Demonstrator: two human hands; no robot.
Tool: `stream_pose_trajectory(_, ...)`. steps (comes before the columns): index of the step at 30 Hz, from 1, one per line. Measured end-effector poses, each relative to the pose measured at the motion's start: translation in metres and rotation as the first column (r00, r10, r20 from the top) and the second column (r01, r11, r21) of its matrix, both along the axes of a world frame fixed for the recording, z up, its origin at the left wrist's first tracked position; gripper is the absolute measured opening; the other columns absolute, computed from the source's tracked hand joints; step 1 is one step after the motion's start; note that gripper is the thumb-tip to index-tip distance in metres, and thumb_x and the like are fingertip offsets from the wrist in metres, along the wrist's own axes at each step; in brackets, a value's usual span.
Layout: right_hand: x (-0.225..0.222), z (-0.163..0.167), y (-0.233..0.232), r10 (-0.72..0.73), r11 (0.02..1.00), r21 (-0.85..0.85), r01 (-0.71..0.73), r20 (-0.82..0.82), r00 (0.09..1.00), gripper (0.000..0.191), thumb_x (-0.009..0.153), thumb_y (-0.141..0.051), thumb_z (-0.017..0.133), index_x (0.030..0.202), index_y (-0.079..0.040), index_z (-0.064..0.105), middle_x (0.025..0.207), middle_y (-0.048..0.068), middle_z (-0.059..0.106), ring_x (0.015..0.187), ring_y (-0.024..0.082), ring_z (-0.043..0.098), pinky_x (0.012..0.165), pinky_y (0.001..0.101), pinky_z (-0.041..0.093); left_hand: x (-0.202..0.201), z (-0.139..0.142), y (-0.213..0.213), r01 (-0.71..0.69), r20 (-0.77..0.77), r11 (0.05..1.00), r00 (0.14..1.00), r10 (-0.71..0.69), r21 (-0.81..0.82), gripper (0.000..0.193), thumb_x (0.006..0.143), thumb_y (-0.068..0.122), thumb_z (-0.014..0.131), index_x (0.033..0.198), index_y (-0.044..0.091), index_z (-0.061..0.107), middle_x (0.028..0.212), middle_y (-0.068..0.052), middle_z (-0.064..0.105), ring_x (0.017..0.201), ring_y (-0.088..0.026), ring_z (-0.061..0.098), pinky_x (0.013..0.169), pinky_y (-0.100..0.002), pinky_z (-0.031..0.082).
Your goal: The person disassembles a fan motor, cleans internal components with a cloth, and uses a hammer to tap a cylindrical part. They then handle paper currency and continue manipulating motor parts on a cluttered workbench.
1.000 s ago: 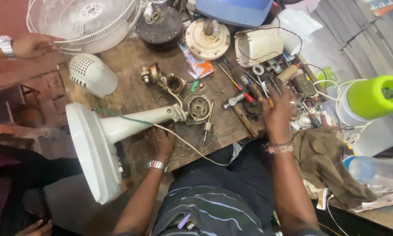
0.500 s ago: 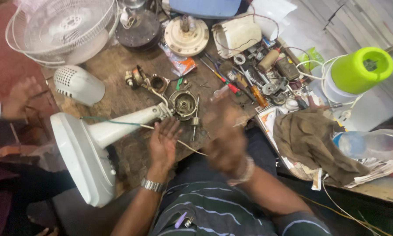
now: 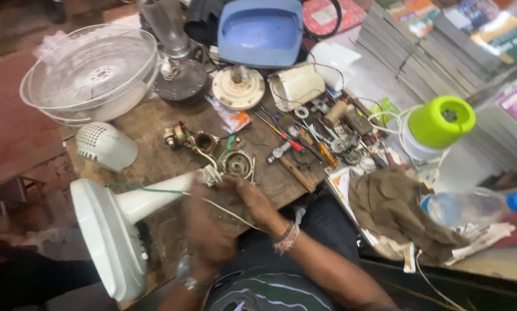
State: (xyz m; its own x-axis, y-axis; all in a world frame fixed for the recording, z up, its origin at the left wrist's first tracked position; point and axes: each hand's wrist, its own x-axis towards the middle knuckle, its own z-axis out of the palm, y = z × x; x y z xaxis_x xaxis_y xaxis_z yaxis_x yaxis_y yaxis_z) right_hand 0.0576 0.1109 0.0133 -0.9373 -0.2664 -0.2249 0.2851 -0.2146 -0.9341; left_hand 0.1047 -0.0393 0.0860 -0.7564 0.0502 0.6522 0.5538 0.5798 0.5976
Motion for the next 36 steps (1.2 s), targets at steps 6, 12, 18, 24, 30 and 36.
stream_pose_trajectory(6,0.02,0.045,-0.001,0.156,0.979,-0.139,-0.146,0.062,0.986,0.05,0.099,-0.039,0.063,0.145,-0.019,0.056,0.147,0.013,0.061,0.139,0.03,0.059,0.117,0.0444,0.046,-0.018,-0.052,0.025,0.367,-0.223,0.873,0.867,-0.446,-0.32,0.07,0.094,0.053,0.061,0.151,0.014,0.049,0.164,-0.023,0.032,0.151,-0.042,0.032,0.123,-0.054,0.021)
stream_pose_trajectory(12,0.059,0.158,0.041,0.293,0.884,0.428,0.191,-0.823,0.486,0.049,0.096,-0.023,0.077,0.141,-0.027,0.058,0.15,0.014,0.059,0.145,0.033,0.059,0.124,0.0461,0.045,-0.006,-0.066,-0.02,0.413,0.614,0.91,0.727,-0.307,-0.035,0.068,0.092,0.046,0.062,0.147,0.007,0.052,0.151,-0.015,0.05,0.127,-0.036,0.056,0.106,-0.043,0.046)
stream_pose_trajectory(18,0.097,0.152,-0.006,0.792,0.611,0.743,-0.274,-0.575,0.207,0.058,0.095,-0.012,0.055,0.151,0.002,0.054,0.155,0.029,0.046,0.14,0.045,0.047,0.112,0.062,0.032,-0.008,-0.072,-0.07,0.729,0.867,0.635,0.118,-0.484,0.255,0.042,0.096,0.037,0.064,0.122,0.005,0.069,0.119,-0.014,0.071,0.109,-0.026,0.067,0.094,-0.038,0.053)
stream_pose_trajectory(24,0.104,0.059,-0.04,0.977,0.162,0.978,0.134,-0.141,-0.158,0.045,0.095,-0.018,0.059,0.127,0.013,0.062,0.138,0.03,0.059,0.12,0.04,0.061,0.077,0.0573,0.051,-0.006,-0.106,-0.058,0.708,0.766,0.402,-0.307,-0.565,0.581,0.035,0.097,0.027,0.064,0.113,-0.004,0.071,0.104,-0.007,0.073,0.095,-0.015,0.063,0.086,-0.031,0.053)
stream_pose_trajectory(30,0.123,0.039,-0.043,0.972,0.229,0.948,0.22,-0.236,0.007,0.043,0.094,-0.018,0.061,0.127,0.011,0.063,0.137,0.028,0.06,0.12,0.039,0.061,0.08,0.055,0.051,-0.008,-0.1,-0.056,0.549,0.712,0.465,-0.428,-0.557,0.694,0.053,0.109,0.045,0.058,0.099,-0.004,0.071,0.089,-0.003,0.067,0.084,-0.012,0.053,0.079,-0.032,0.047)
stream_pose_trajectory(36,0.121,0.048,-0.046,0.932,0.333,0.918,0.215,-0.355,0.07,0.041,0.094,-0.018,0.063,0.126,0.008,0.064,0.135,0.026,0.061,0.12,0.037,0.062,0.083,0.0526,0.051,-0.015,-0.094,-0.042,0.804,0.863,0.407,-0.24,-0.445,0.434,0.058,0.106,0.052,0.052,0.098,-0.003,0.07,0.094,-0.012,0.069,0.089,-0.02,0.059,0.084,-0.036,0.05)
